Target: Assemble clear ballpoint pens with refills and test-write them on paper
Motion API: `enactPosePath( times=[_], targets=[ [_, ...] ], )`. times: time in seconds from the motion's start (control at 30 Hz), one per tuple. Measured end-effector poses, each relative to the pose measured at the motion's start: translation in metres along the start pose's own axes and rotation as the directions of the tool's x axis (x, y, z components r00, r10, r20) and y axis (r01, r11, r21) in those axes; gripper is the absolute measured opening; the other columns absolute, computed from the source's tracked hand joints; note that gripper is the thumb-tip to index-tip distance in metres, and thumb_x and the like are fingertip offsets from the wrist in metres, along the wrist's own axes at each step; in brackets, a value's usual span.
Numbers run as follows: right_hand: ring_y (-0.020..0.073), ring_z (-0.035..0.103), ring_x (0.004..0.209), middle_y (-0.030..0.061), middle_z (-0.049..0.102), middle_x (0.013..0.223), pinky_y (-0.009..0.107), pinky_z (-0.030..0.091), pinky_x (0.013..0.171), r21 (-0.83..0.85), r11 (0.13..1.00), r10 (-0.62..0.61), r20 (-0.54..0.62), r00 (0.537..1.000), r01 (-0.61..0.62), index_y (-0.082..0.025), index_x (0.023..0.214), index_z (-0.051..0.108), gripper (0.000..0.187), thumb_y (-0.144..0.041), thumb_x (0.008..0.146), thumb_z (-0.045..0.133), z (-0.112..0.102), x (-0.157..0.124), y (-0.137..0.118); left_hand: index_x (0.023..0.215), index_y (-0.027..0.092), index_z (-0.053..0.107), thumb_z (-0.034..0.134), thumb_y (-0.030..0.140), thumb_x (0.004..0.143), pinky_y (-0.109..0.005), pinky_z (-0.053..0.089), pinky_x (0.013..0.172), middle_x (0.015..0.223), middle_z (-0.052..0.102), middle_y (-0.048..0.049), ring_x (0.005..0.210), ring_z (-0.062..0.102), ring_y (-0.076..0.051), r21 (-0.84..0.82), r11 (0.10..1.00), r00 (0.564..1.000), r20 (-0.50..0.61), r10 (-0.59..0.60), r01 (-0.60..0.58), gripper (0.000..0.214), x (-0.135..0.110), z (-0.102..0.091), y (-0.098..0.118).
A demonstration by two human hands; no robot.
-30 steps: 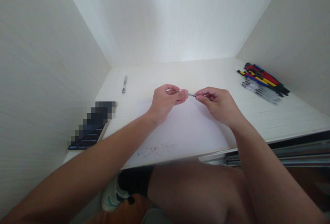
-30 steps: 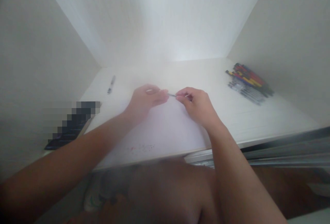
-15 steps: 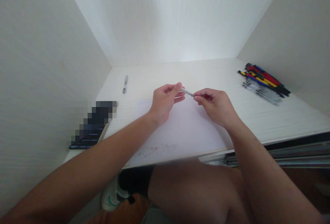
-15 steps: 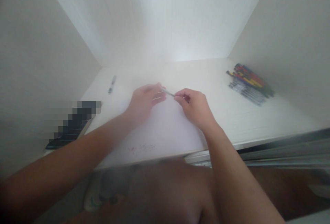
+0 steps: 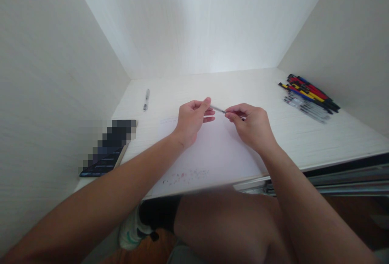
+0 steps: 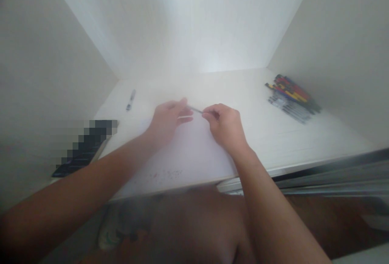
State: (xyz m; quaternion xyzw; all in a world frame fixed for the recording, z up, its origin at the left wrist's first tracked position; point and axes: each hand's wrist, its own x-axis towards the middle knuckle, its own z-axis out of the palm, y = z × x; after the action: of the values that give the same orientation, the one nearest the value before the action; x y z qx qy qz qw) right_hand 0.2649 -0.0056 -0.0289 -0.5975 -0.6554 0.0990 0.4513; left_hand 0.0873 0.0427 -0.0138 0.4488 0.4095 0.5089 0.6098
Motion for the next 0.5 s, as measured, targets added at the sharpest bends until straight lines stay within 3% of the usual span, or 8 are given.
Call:
enactPosePath(
  times=[0.27, 0.5],
  targets=[
    [0.0262, 0.074, 0.085, 0.0082, 0.080, 0.094, 0.043, 0.057, 0.083, -0.077, 0.996, -0.043, -0.037, 0.998, 0.040, -0.022, 0.095, 0.081, 0.013, -0.026, 0.092, 0.069, 0.0002, -0.0019, -0.0037, 0.076, 0.014, 0.065, 0.078, 0.036, 0.092, -0.034, 0.060, 0.076, 0.077, 0.071, -0.0083, 0.074, 0.069, -0.017, -0.014, 1.000, 0.999, -0.029, -0.025, 0.025, 0.030, -0.0001, 0.0027, 0.0006],
    [0.0238, 0.074, 0.070, 0.0044, 0.078, 0.076, 0.040, 0.057, 0.076, 0.042, 0.997, 0.069, 0.027, 0.997, -0.070, -0.022, 0.093, 0.080, 0.013, -0.030, 0.090, 0.070, 0.0011, 0.0000, -0.0005, 0.074, 0.014, 0.068, 0.084, 0.036, 0.086, -0.038, 0.061, 0.083, 0.072, 0.070, -0.0057, 0.070, 0.068, -0.015, -0.043, 0.997, 0.998, -0.007, 0.066, -0.066, 0.030, 0.0050, 0.0016, -0.0037]
  ],
)
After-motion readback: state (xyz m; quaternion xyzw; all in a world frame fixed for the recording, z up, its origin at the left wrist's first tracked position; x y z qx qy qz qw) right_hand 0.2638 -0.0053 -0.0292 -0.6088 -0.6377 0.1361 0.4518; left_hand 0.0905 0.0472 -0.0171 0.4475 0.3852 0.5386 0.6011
